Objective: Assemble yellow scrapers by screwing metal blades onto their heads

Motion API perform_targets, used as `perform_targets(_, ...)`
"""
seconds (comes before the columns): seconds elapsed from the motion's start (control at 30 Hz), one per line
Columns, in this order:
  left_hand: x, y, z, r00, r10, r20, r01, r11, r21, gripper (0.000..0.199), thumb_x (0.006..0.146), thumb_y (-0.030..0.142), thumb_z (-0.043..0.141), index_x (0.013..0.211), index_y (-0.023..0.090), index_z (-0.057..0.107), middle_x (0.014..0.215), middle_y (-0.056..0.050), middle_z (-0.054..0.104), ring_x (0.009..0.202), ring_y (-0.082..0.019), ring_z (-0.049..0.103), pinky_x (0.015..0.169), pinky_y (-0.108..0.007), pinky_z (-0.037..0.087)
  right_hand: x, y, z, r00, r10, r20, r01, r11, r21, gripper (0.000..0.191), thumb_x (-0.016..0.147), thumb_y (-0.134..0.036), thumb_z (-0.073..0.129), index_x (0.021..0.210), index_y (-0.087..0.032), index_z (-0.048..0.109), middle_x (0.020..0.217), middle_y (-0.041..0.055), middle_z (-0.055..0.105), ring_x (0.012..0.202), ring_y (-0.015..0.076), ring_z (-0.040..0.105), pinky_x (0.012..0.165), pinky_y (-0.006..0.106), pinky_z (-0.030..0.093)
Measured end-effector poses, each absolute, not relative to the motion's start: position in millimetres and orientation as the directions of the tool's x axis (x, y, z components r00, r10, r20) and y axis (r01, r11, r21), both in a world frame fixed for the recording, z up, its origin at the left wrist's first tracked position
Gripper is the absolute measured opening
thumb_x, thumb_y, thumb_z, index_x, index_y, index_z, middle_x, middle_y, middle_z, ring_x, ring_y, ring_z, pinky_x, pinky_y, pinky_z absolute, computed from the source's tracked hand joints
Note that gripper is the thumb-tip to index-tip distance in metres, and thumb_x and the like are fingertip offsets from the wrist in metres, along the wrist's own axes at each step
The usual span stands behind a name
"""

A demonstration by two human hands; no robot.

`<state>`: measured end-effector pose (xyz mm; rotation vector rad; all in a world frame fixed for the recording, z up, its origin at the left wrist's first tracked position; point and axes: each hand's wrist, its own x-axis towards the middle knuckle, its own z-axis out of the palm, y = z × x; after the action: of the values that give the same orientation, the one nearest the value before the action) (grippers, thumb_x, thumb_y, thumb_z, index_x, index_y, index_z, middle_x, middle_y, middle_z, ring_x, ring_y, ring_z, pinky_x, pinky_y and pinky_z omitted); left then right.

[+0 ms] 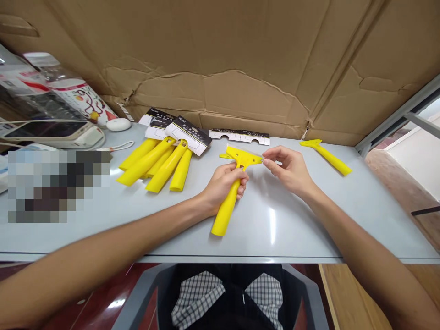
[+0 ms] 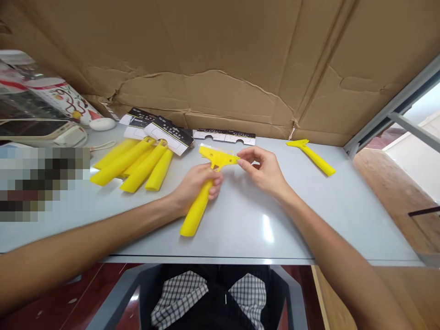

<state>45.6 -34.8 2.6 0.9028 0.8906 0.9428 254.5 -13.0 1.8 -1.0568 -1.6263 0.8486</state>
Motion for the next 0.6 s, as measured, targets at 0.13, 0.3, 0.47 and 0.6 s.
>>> perform_targets(0.13, 46.0, -37.1, 1.1, 0.336, 0.922, -0.192, -0.246, 0.283, 0.927, 0.018, 0.07, 0.023, 0.074, 0.07, 0.017, 0.057, 0.061, 0.003, 0.057, 0.043, -0.007, 0.049, 0.039, -0.021, 0.039, 251.1, -14.4, -0.6, -0.122, 0.926, 0.357, 0.224, 0.376, -0.899, 0.034, 0.082, -0.049, 0.086, 0.096, -0.021, 0.072, 0.096, 0.0053, 0.076, 0.088, 0.0186, 0.071, 0.069, 0.03, 0.058)
perform_targets(0.3, 46.0, -39.7, -1.6, 0.331, 0.927, -0.176, -0.199, 0.25, 0.948, 0.017, 0.072, 0.025, 0.074, 0.071, 0.017, 0.058, 0.059, 0.003, 0.057, 0.042, -0.008, 0.05, 0.039, -0.02, 0.039, 249.3, -15.2, -4.3, -0.136, 0.925, 0.354, 0.246, 0.378, -0.893, 0.03, 0.084, -0.045, 0.083, 0.098, -0.022, 0.071, 0.096, 0.005, 0.075, 0.089, 0.0198, 0.073, 0.071, 0.032, 0.058)
perform_targets(0.47, 46.8, -40.8, -2.2, 0.344, 0.922, -0.179, -0.167, 0.248, 0.954, 0.019, 0.073, 0.027, 0.076, 0.071, 0.019, 0.058, 0.054, 0.004, 0.056, 0.041, -0.009, 0.049, 0.039, -0.021, 0.039, 249.4, -16.8, -4.9, -0.157, 0.904, 0.396, 0.328, 0.427, -0.843, 0.018, 0.089, -0.036, 0.076, 0.099, -0.022, 0.07, 0.094, 0.0042, 0.075, 0.085, 0.0188, 0.07, 0.07, 0.033, 0.058)
perform_targets(0.6, 48.6, -41.9, 0.6, 0.334, 0.922, -0.195, -0.155, 0.258, 0.954, 0.022, 0.07, 0.027, 0.077, 0.069, 0.019, 0.057, 0.052, 0.003, 0.055, 0.04, -0.009, 0.048, 0.039, -0.022, 0.038, 248.7, -18.6, -4.9, -0.191, 0.869, 0.457, 0.412, 0.493, -0.766, 0.012, 0.092, -0.032, 0.072, 0.101, -0.023, 0.07, 0.093, 0.0038, 0.075, 0.082, 0.0183, 0.069, 0.068, 0.033, 0.056)
